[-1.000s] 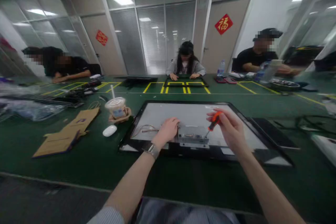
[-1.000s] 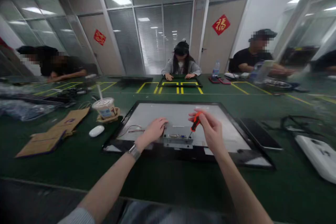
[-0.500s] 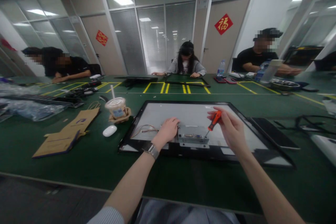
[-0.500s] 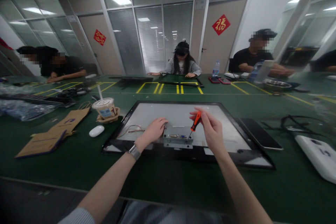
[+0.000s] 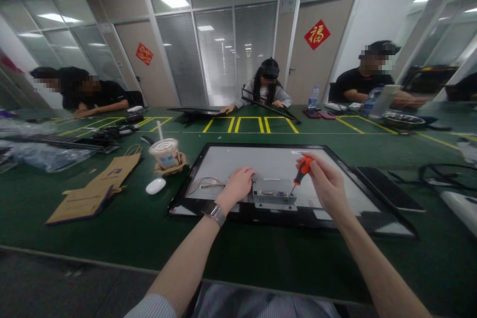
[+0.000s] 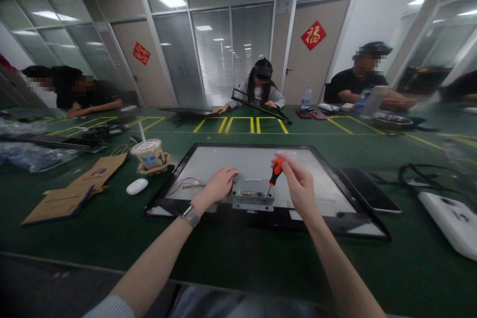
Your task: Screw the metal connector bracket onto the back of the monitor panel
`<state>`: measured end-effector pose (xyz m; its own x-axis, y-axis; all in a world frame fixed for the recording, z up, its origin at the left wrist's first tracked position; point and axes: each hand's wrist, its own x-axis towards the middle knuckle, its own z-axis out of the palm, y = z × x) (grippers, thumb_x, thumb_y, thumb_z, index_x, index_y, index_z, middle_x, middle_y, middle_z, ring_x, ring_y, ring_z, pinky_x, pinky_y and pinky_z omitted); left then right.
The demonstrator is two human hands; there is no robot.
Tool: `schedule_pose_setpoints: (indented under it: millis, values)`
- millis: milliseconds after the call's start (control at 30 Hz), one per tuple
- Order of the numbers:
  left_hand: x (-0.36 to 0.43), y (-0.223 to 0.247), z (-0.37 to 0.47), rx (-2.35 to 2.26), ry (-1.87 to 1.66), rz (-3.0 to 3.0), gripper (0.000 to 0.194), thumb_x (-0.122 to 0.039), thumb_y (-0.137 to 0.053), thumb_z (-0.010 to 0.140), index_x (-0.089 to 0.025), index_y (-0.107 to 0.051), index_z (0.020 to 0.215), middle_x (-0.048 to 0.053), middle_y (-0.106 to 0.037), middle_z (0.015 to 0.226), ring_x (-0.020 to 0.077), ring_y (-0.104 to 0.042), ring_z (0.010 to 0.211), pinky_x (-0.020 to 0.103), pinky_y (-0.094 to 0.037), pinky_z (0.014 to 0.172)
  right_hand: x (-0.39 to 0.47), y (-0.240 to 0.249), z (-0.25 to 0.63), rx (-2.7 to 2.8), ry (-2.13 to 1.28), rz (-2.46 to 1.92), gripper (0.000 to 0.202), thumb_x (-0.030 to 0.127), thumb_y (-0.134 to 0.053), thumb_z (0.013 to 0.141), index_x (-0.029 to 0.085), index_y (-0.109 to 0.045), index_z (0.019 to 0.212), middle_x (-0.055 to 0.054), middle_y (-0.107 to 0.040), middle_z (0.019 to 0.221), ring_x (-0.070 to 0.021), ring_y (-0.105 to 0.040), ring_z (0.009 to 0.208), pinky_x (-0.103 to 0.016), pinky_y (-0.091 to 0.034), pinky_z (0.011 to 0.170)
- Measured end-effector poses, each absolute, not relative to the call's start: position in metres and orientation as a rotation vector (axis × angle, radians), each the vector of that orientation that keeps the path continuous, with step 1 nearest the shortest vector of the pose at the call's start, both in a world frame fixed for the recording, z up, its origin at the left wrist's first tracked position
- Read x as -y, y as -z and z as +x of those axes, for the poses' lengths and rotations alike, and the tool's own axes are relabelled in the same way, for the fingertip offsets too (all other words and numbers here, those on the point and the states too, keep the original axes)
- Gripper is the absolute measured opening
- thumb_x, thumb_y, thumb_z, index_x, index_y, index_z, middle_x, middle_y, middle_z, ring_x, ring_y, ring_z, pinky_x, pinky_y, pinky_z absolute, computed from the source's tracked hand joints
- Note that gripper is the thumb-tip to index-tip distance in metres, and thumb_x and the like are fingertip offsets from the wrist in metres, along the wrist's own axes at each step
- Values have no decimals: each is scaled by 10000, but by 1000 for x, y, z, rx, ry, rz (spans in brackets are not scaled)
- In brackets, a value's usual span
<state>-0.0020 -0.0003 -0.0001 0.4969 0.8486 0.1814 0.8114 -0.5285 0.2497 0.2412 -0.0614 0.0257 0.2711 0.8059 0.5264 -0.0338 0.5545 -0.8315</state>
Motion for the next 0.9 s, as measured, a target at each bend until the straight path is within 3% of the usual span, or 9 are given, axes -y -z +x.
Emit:
schedule_pose_setpoints:
  millis: [133, 333, 500, 767, 900]
  values:
    - [0, 1, -2, -1457, -427, 2617, 397, -134, -388, 1012, -143, -618, 1335, 107, -601, 1430, 224, -559, 1312, 354, -379, 1176, 62, -27, 241, 1190, -692, -795, 279, 443, -701, 911, 300, -767, 1140, -36, -791, 1033, -221, -744, 966, -443, -566, 968]
    - [0, 1, -3, -1462, -432, 2609, 402, -141, -380, 1014, -159, -621, 1335, 109, -599, 1432, 217, -562, 1311, 351, -387, 1170, 59, -25, 243, 1132, -608, -848, 220, 373, -856, 748, 287, -796, 942, -9, -771, 974, -203, -717, 902, -387, -592, 886]
    - [0, 0, -2, -1452, -426, 2610, 401, -139, -376, 1014, -147, -621, 1332, 107, -608, 1418, 217, -561, 1306, 349, -385, 1171, 63, -29, 239, 1159, -674, -812, 280, 478, -700, 900, 275, -783, 1075, -48, -789, 1001, -225, -743, 932, -446, -575, 944]
    - [1, 1, -3, -1455, -441, 2590, 398, -143, -375, 1015, -161, -624, 1325, 107, -597, 1436, 215, -547, 1331, 356, -376, 1182, 60, -24, 244, 1150, -609, -871, 214, 360, -816, 798, 272, -787, 992, -19, -769, 951, -198, -708, 836, -388, -601, 810]
    - [2, 0, -3, -1445, -447, 2596, 395, -138, -372, 1013, -163, -627, 1314, 109, -607, 1417, 214, -555, 1318, 360, -384, 1174, 63, -26, 241, 1190, -645, -832, 234, 396, -721, 892, 283, -777, 1089, -32, -773, 989, -212, -720, 933, -412, -583, 898]
